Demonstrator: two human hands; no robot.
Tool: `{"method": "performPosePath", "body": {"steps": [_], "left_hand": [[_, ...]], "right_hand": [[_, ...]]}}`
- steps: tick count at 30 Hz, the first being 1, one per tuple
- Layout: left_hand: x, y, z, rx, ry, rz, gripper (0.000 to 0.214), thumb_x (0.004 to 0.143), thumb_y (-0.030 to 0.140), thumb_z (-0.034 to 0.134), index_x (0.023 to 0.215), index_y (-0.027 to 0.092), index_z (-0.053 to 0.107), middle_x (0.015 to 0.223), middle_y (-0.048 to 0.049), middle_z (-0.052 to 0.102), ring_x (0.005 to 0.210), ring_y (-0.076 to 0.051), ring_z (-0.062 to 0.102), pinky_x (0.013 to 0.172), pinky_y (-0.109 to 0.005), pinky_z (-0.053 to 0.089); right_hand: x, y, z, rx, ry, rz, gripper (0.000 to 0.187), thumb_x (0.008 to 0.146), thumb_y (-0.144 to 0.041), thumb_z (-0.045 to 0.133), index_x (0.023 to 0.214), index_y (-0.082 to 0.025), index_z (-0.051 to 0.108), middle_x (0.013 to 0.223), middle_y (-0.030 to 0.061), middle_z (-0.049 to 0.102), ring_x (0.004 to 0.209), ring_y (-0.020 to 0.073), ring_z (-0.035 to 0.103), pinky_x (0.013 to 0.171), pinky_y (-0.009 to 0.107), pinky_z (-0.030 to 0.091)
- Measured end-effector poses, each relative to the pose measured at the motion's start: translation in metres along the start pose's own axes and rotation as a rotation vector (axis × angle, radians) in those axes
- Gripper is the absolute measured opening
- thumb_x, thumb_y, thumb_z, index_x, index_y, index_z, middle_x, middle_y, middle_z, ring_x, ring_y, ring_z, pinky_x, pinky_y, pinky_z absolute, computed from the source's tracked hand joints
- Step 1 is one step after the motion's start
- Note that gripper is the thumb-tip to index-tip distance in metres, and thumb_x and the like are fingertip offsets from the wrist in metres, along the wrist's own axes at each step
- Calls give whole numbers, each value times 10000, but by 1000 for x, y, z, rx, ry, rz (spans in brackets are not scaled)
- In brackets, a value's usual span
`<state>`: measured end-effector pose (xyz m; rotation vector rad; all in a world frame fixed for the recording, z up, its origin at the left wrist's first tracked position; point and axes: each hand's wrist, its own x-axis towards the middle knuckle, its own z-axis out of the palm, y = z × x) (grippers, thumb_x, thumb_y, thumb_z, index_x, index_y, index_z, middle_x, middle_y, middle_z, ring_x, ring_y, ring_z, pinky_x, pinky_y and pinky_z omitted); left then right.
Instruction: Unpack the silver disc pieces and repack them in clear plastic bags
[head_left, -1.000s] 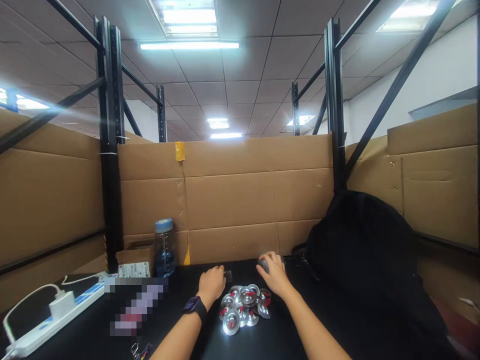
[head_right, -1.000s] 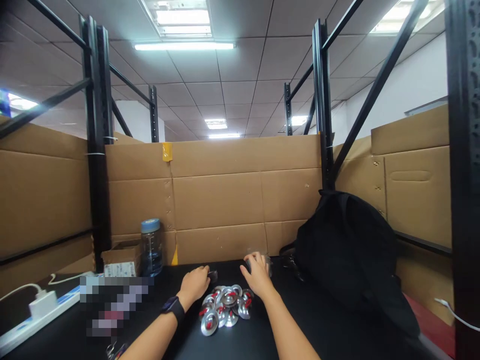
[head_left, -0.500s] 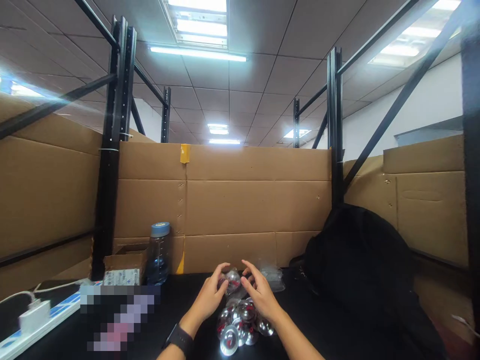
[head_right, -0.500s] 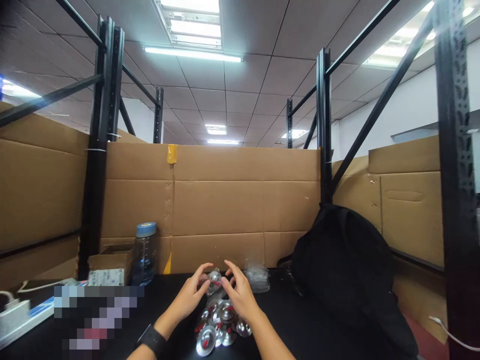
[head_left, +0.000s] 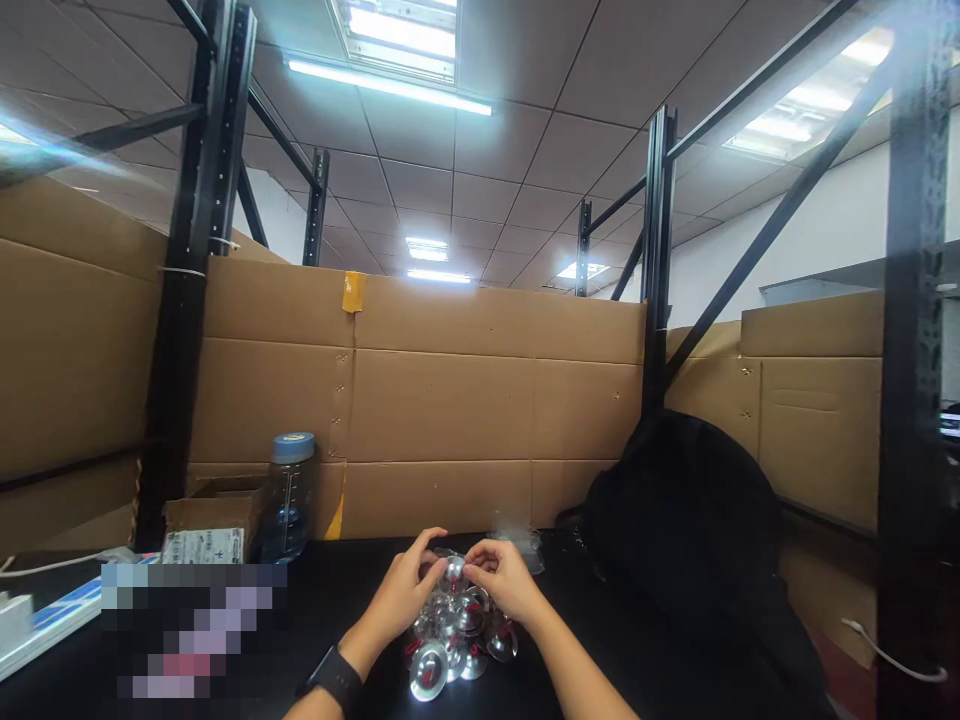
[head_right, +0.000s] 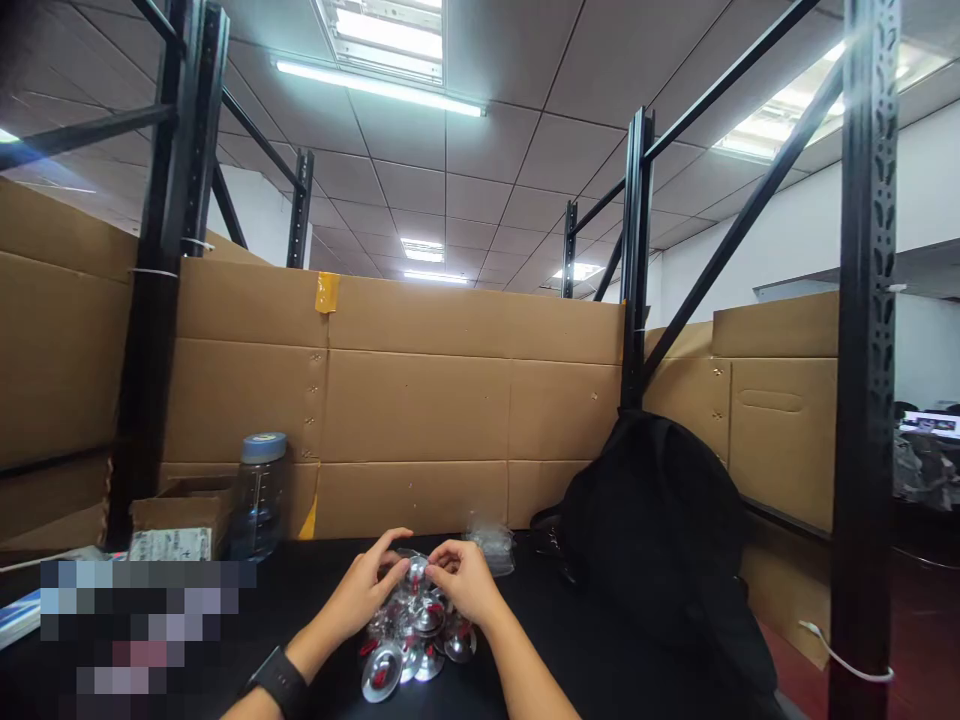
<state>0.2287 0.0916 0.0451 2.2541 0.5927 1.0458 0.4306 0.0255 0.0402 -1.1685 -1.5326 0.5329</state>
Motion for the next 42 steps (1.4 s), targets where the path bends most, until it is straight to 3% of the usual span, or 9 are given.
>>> {"method": "performPosePath", "body": {"steps": [2,7,9,27,36,39,42], "left_hand": [[0,-1,1,-63,-33,-30,427,907,399,549,1288,210,516,836,-22,743,731,-174,672,683,-254,478],[-1,-4,0,-110,-66,-70,202,847,331,618,955,172,681,894,-62,763,833,-190,709,739,-260,516],[0,-5,0,-109,-51,-88,174,818,293,642,925,167,696,884,-62,765,826,-188,710,744,-264,520],[0,-13,1,-210,-31,-135,185,771,270,712,907,146,728,871,-83,762,794,-187,709,740,-274,543],[5,-12,1,-259,181,-91,219,804,333,707,911,143,727,902,-99,760,819,-201,713,790,-301,560],[6,-15,4,-270,183,-91,253,821,354,689,967,147,703,932,-101,754,838,-205,715,795,-310,562],[6,-21,8,-269,216,-120,359,856,384,641,1144,170,625,992,-94,741,862,-205,716,808,-330,560]], "right_hand": [[1,2,-2,12,13,5,301,739,-448,764,797,-158,713,718,39,700,650,168,620,648,286,483],[2,3,-4,61,1,13,312,741,-461,764,799,-159,708,720,32,694,634,159,601,622,273,456],[2,2,-3,88,-5,20,322,745,-469,763,805,-158,706,710,27,686,624,154,593,611,267,446],[1,-7,-3,122,25,22,288,759,-427,755,827,-155,688,755,29,686,670,158,616,655,278,473],[2,-5,-3,100,-8,-17,353,733,-340,789,1025,-180,672,927,68,733,858,197,685,792,323,522],[4,1,-3,79,41,-21,262,756,-355,757,926,-172,679,836,55,723,784,190,684,752,323,527],[8,5,-12,130,160,-38,263,732,-371,768,879,-178,664,803,41,708,755,187,683,729,312,530]]}}
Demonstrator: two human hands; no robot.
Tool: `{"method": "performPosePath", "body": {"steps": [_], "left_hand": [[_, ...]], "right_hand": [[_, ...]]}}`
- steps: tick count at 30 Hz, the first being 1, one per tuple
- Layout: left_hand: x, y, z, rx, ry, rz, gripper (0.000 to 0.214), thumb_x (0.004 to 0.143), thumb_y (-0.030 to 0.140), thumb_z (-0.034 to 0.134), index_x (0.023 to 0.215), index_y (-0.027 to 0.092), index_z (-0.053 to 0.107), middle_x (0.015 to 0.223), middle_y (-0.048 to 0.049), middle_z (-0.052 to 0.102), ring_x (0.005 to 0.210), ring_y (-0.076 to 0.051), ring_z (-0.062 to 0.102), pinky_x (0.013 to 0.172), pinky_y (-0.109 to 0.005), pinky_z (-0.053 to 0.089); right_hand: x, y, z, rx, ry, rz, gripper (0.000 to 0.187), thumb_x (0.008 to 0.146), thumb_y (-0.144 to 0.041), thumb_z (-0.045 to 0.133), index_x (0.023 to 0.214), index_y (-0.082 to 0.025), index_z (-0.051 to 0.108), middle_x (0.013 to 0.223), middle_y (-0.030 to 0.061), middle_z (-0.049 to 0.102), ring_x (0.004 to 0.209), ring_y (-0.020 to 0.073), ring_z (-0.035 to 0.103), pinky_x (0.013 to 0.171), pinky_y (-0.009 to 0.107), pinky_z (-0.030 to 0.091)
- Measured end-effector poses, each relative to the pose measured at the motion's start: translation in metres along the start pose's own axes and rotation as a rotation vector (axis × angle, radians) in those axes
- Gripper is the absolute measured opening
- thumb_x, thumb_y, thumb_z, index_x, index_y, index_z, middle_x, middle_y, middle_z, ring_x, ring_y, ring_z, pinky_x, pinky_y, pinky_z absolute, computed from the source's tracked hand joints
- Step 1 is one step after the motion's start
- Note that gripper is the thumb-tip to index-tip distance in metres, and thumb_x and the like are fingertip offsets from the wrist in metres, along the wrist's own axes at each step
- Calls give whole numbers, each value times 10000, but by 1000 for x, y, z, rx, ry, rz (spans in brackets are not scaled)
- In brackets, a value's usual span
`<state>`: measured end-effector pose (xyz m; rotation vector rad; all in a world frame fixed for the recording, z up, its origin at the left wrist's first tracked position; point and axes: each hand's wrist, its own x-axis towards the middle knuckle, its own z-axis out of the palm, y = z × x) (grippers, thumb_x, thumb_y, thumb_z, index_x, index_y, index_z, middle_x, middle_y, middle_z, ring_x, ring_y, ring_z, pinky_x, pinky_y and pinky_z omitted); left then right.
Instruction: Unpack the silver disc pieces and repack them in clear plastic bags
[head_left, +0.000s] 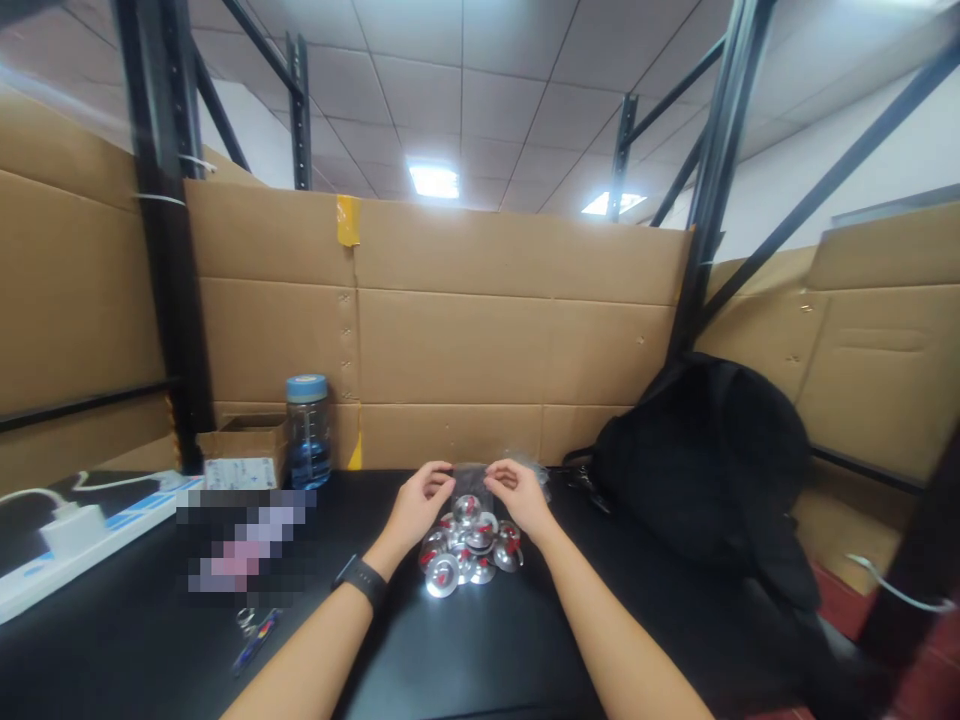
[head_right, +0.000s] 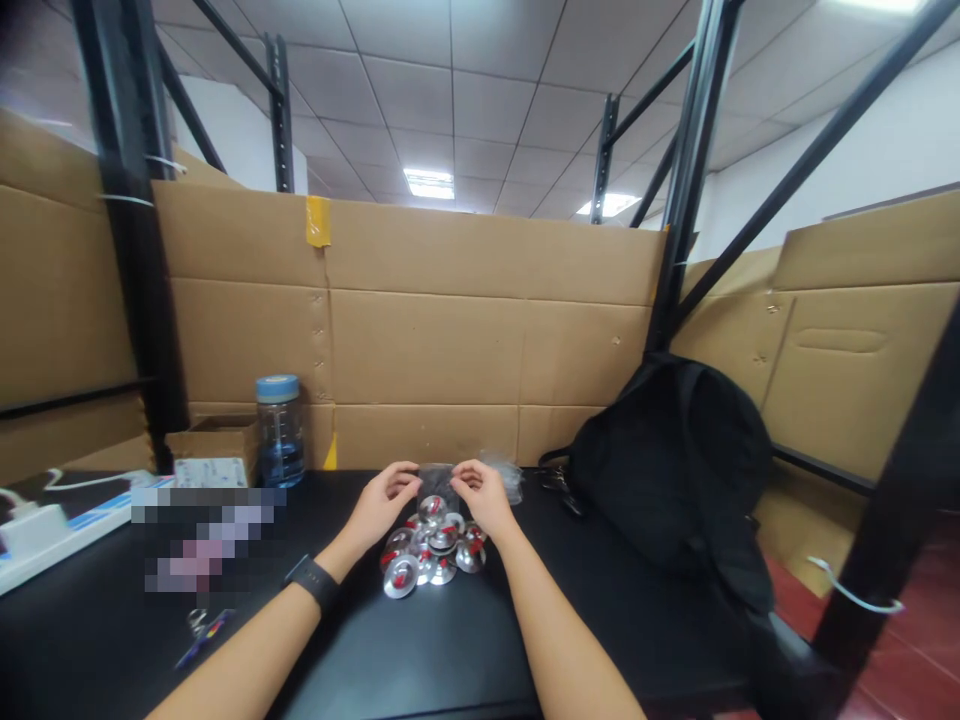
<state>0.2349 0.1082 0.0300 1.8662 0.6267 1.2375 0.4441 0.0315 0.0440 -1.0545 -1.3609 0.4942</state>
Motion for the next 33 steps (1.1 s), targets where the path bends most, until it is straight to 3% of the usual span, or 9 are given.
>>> {"method": "performPosePath", "body": {"steps": [3,7,12,15,20,23,26,30,33], "left_hand": [[-2,-6,1,85,-37,-29,445,851,408,633,1233,186,574,1109,-115,715,938,-226,706,833,-358,553],[-11,-2,2,228,-321,38,408,883,437,597,1237,238,630,1226,-98,688,1090,-249,657,928,-372,509],[-18,9,5,388,-473,112,330,916,407,545,1169,252,690,1178,-60,711,1067,-228,653,958,-335,476],[-17,9,4,439,-454,128,326,903,393,555,1153,241,698,1168,-65,710,1060,-225,651,949,-319,472],[-15,8,1,468,-406,121,323,882,388,566,1117,224,715,1105,-77,719,973,-228,662,891,-315,486],[-16,7,2,445,-392,127,299,874,370,572,1091,233,725,1070,-71,723,944,-226,664,860,-306,488],[-17,6,3,428,-393,148,278,871,350,577,1075,240,731,1044,-64,722,917,-216,663,836,-295,487],[-16,4,3,433,-360,173,270,861,320,588,1070,233,734,1013,-64,721,896,-209,658,835,-293,486],[-14,6,1,439,-335,184,260,857,296,589,1059,227,739,1016,-66,726,928,-213,660,870,-300,482]], "right_hand": [[5,1,-22,62,197,36,342,716,-414,767,937,-187,640,793,31,701,722,189,687,653,282,519],[6,5,-64,6,408,78,435,698,-447,743,1021,-193,603,782,26,700,686,190,680,559,246,476],[1,18,-101,-269,401,144,300,653,-369,721,874,-190,625,693,9,694,502,150,602,499,254,454],[-5,26,-101,-330,410,176,222,629,-294,704,809,-195,618,666,-11,671,389,122,533,436,249,406],[-6,30,-82,-376,478,161,328,629,-232,695,923,-225,550,623,-72,575,436,117,554,469,224,413],[0,23,-70,-333,461,147,231,702,-275,658,885,-239,523,587,-76,519,445,131,553,471,234,424],[3,9,-58,-299,339,114,144,749,-316,633,811,-232,534,583,-55,528,471,140,551,476,240,428],[-6,-8,-42,-448,-234,47,192,648,-261,768,807,-194,681,706,-16,660,549,114,546,520,213,409],[-13,-11,-33,-558,-401,90,185,605,-146,768,781,-198,753,704,-6,700,567,121,563,542,217,410]]}}
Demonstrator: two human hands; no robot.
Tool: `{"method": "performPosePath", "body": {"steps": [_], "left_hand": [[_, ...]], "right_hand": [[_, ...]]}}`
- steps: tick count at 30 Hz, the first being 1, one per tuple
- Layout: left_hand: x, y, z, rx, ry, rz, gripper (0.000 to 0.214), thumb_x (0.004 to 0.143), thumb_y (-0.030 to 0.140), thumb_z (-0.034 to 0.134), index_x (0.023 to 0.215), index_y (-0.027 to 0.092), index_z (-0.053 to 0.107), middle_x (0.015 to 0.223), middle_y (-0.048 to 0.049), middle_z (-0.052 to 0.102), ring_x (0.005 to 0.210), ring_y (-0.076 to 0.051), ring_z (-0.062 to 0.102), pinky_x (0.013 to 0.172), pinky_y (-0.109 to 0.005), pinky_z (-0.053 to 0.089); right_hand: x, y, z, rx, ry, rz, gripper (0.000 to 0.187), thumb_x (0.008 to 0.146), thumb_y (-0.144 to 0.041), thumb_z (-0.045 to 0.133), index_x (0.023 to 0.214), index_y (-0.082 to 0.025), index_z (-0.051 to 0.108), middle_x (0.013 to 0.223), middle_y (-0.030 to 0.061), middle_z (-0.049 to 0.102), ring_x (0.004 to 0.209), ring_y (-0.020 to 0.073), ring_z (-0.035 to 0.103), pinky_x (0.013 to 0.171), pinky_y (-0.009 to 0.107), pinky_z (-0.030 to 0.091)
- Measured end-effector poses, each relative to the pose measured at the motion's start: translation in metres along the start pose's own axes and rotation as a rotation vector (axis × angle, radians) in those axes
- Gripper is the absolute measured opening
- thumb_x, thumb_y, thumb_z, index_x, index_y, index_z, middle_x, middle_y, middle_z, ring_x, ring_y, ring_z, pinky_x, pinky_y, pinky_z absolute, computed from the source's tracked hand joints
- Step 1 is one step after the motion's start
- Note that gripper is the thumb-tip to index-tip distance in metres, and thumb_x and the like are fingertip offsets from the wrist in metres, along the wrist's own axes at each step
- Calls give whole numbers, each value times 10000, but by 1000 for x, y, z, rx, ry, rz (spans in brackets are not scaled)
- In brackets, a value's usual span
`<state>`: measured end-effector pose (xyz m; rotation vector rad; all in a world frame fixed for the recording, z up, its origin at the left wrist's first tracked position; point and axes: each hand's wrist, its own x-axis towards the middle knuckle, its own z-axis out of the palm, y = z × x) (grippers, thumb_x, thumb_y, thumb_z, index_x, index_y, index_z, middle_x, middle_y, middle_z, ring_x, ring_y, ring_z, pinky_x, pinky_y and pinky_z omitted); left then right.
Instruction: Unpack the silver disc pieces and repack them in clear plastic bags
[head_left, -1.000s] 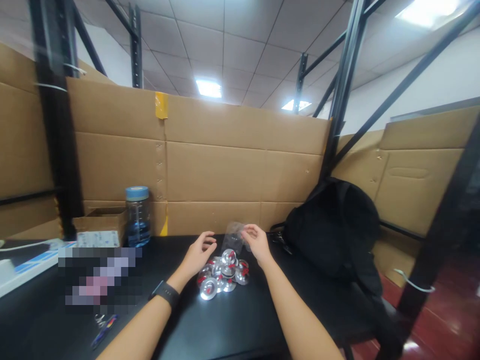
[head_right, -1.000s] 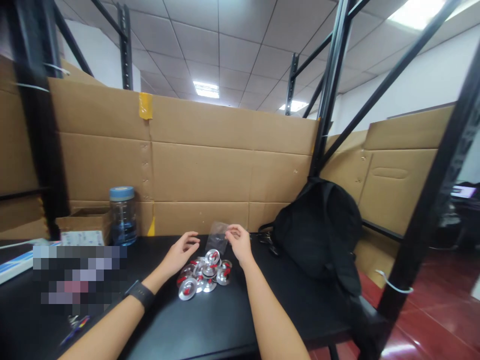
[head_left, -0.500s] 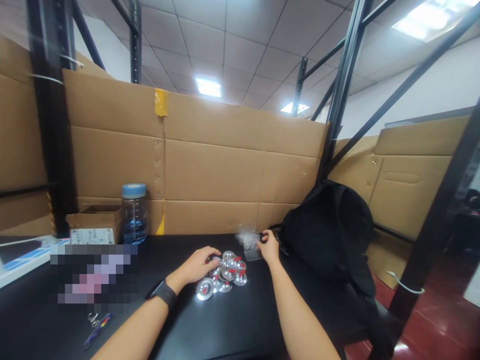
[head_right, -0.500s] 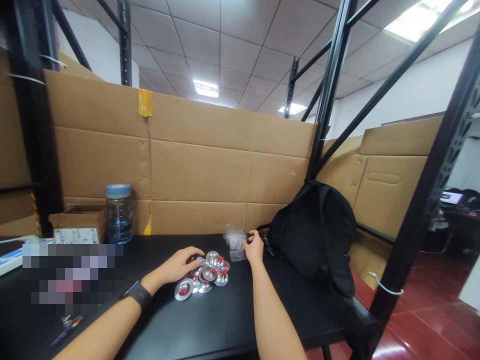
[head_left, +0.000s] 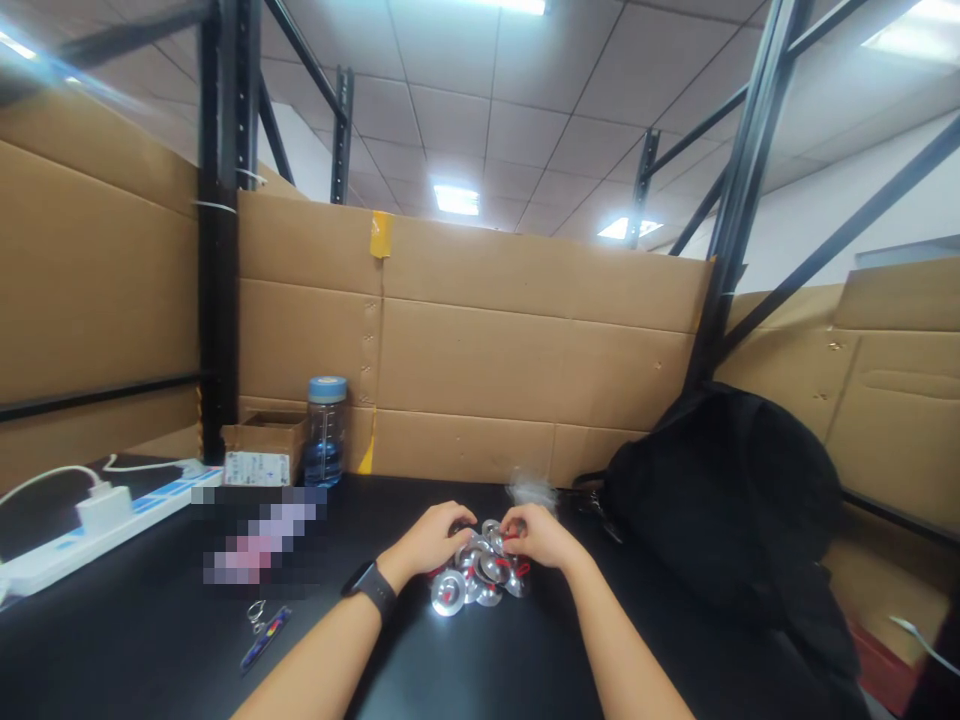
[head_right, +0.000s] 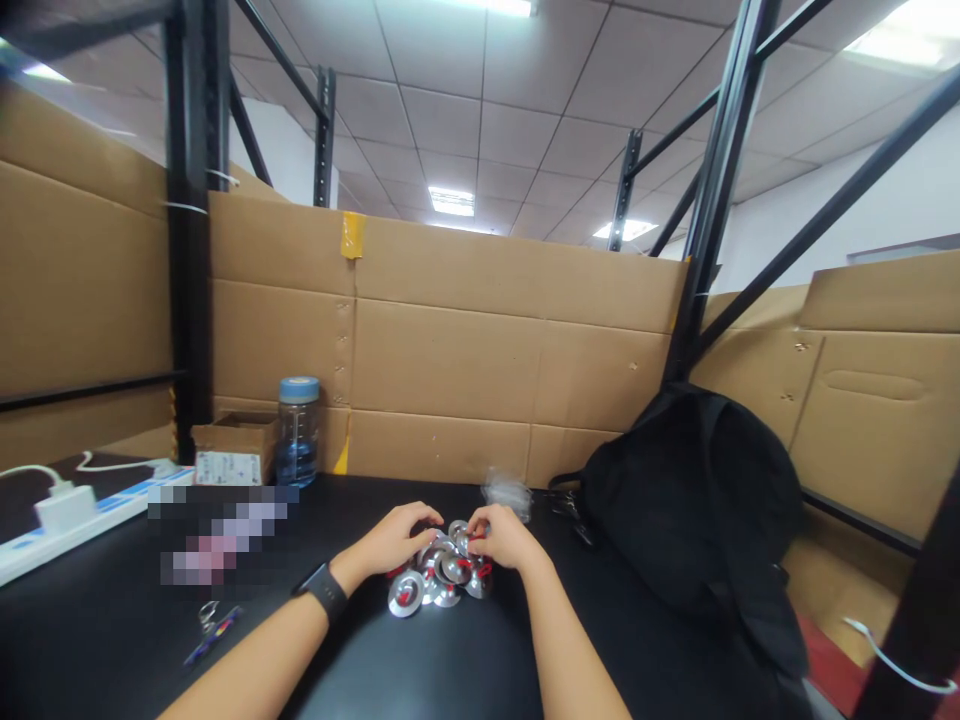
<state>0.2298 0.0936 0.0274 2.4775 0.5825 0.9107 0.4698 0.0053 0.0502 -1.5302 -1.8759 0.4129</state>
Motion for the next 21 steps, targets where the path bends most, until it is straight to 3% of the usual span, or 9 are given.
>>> {"method": "performPosePath", "body": {"steps": [5,10,16,21], "left_hand": [[1,7,-5,-12,26,13,232,875,267,565,1009,235,752,993,-51,742,942,-209,668,879,-296,477],[3,17,-3,-156,63,-28,227,886,283,562,1010,224,743,980,-47,759,911,-200,689,852,-283,492],[6,16,3,-335,129,-68,149,846,266,606,903,182,716,886,-56,760,816,-183,702,759,-265,516],[9,12,5,-506,152,-111,177,811,296,663,900,152,716,887,-90,762,845,-204,716,797,-301,547]], "right_hand": [[3,0,2,35,65,6,122,688,-134,674,722,-187,778,647,23,723,614,176,639,600,269,471],[7,-13,6,329,119,-26,150,735,-279,729,819,-169,788,805,68,773,755,220,709,742,331,540],[10,-30,31,524,96,-27,260,728,-400,778,831,-162,757,801,64,751,735,211,699,734,341,559],[11,-30,37,578,108,-57,411,620,-387,874,933,-197,688,994,63,726,906,234,703,800,348,573]]}}
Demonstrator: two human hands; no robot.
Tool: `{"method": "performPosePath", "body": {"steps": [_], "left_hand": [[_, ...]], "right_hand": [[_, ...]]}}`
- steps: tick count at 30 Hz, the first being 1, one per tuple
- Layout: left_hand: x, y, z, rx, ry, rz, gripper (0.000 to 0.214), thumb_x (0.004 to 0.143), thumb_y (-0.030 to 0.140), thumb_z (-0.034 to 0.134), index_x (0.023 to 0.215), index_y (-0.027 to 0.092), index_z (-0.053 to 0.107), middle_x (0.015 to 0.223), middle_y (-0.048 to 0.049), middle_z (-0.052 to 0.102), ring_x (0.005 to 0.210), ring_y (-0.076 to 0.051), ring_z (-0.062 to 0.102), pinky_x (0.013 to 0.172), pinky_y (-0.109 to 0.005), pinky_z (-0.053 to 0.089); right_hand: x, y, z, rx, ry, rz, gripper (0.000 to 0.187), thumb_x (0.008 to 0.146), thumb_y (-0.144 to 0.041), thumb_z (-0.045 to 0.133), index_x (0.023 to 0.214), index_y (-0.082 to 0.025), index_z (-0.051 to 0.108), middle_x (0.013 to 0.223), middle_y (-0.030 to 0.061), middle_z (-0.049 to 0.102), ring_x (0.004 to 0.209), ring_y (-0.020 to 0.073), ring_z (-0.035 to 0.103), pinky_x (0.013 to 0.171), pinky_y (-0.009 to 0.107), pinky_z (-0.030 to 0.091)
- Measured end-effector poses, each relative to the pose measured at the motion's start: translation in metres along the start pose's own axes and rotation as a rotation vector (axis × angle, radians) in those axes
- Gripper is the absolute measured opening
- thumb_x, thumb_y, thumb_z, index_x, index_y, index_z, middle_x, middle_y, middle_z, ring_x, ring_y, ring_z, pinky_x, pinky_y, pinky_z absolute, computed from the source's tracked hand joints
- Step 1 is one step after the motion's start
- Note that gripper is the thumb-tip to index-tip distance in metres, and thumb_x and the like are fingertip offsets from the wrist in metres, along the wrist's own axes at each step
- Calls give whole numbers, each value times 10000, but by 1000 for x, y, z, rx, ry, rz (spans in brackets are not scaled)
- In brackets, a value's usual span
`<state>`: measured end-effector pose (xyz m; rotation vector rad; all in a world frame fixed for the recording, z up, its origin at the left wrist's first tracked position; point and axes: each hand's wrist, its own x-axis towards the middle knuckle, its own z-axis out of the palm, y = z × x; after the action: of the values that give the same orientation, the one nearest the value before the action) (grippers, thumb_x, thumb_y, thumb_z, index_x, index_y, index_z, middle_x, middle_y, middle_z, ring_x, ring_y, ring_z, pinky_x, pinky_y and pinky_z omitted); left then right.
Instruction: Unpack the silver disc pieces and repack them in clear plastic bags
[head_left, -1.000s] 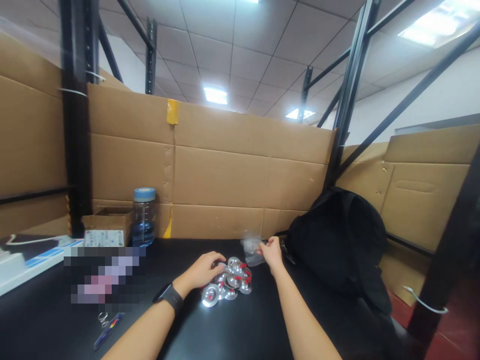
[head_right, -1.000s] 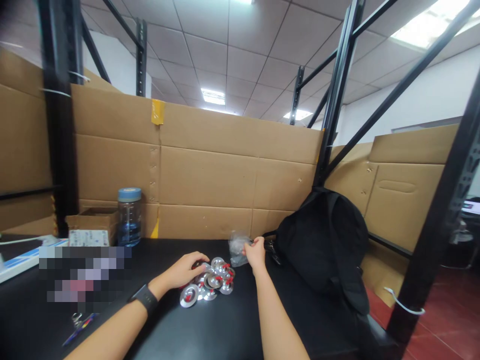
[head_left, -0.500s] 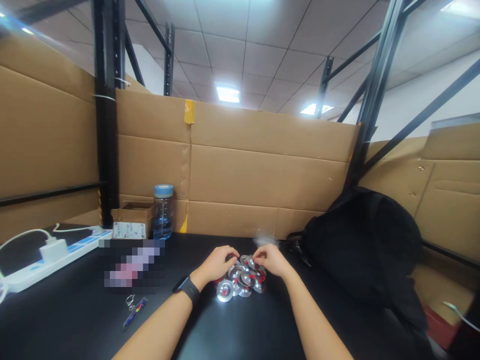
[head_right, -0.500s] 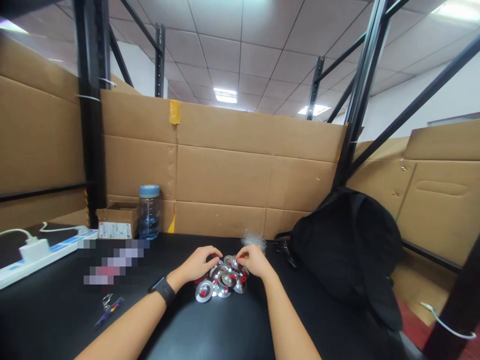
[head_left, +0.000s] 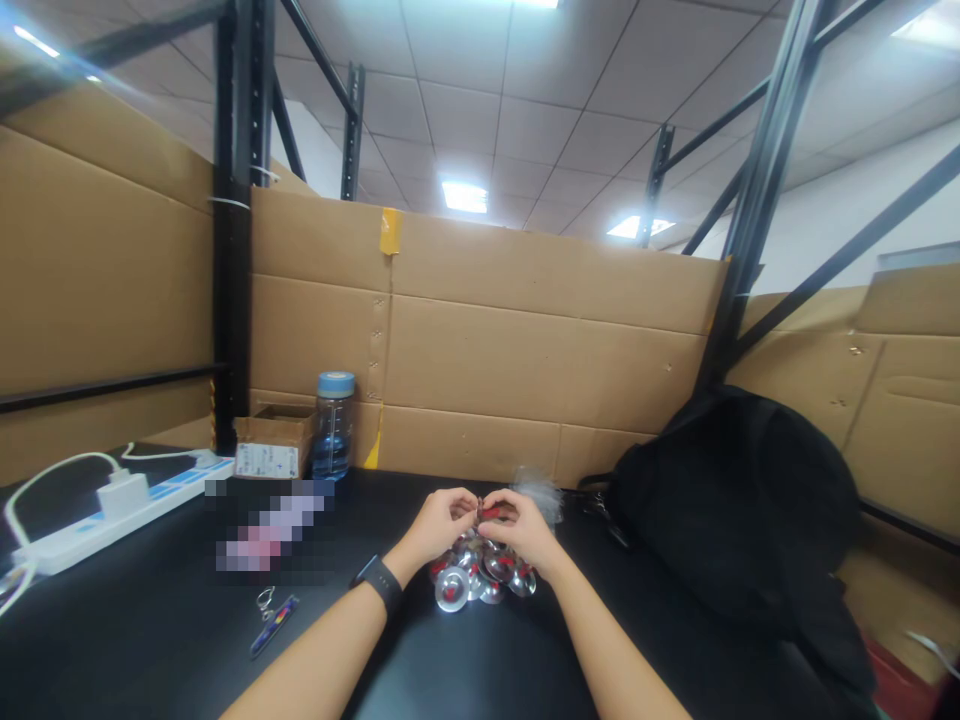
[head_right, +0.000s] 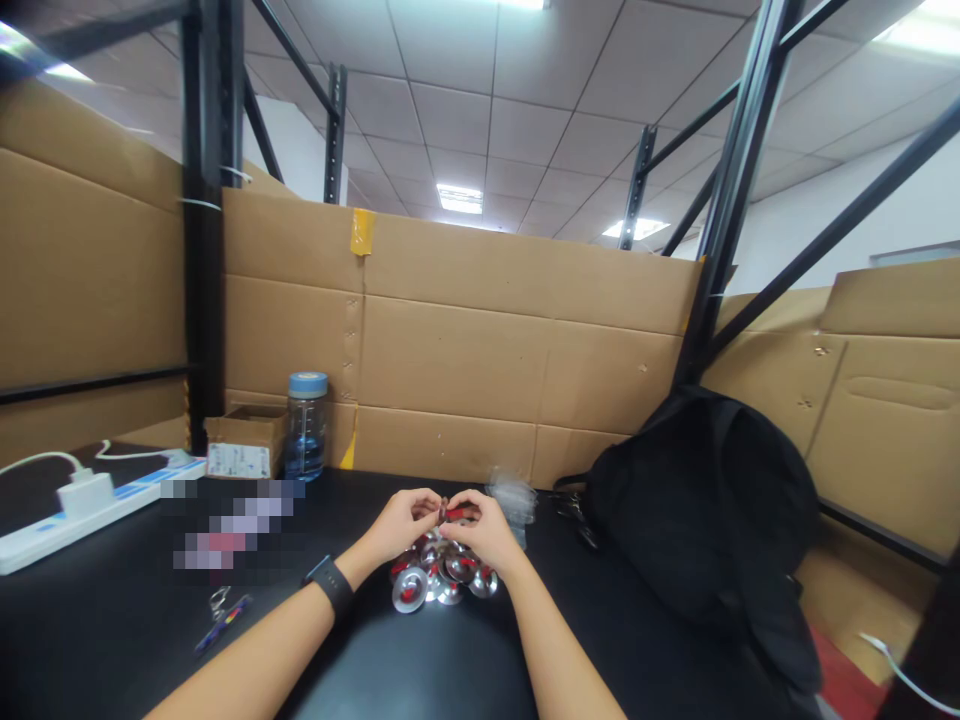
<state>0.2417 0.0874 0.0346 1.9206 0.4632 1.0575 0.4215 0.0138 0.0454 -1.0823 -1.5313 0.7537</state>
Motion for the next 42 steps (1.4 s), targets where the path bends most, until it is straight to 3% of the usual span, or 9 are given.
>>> {"method": "performPosePath", "body": {"steps": [10,17,20,23,27,30,35,38,42], "left_hand": [[4,-5,-4,85,35,-118,123,733,190,589,754,139,699,720,-60,744,667,-176,697,624,-248,516],[5,-28,-60,381,230,-237,121,713,199,625,772,168,726,731,-66,749,715,-199,704,693,-273,505],[-3,-37,-83,525,241,-276,59,657,168,682,692,193,721,728,-66,741,730,-209,693,705,-272,480],[-8,-42,-92,633,243,-306,50,676,180,683,697,209,718,749,-75,736,761,-226,687,707,-279,467],[-5,-41,-84,703,210,-254,122,717,195,663,822,220,721,922,-89,739,900,-246,673,789,-303,467],[0,-36,-70,714,177,-182,162,759,198,627,891,216,719,990,-88,723,965,-243,652,858,-319,461],[3,-26,-45,699,108,-88,182,781,162,598,897,215,727,970,-64,710,941,-213,642,855,-299,464],[1,-21,-36,687,54,-30,182,784,147,598,890,212,730,947,-57,701,917,-200,639,842,-292,462],[-1,-18,-29,674,7,5,173,791,143,593,879,210,725,929,-44,697,895,-186,635,825,-278,457]], "right_hand": [[1,-4,-6,-90,-16,-15,430,638,-263,813,1017,-201,620,1057,47,668,715,140,664,668,268,541],[-11,22,-105,-577,350,94,373,584,-252,758,943,-188,678,853,26,695,652,161,615,644,280,481],[-26,35,-138,-757,356,295,261,520,-186,771,772,-189,705,691,11,683,650,174,618,635,270,448],[-35,42,-149,-782,338,379,197,485,-163,782,661,-180,695,615,8,666,594,170,604,595,267,424],[-28,32,-137,-803,371,323,241,507,-209,800,735,-198,722,799,43,702,754,203,625,654,274,427],[-16,14,-112,-725,374,78,107,678,-234,693,776,-192,701,769,38,658,729,186,589,676,282,434],[-4,-3,-48,-654,72,-166,337,720,-255,728,1054,-220,700,927,40,664,826,197,585,792,319,450],[-4,-1,-20,-820,-101,-88,307,728,-234,731,1033,-270,734,1105,56,666,1050,263,558,928,398,383],[-6,6,-14,-969,-124,74,250,808,-286,681,1051,-276,739,1192,62,654,1151,294,511,957,451,321]]}}
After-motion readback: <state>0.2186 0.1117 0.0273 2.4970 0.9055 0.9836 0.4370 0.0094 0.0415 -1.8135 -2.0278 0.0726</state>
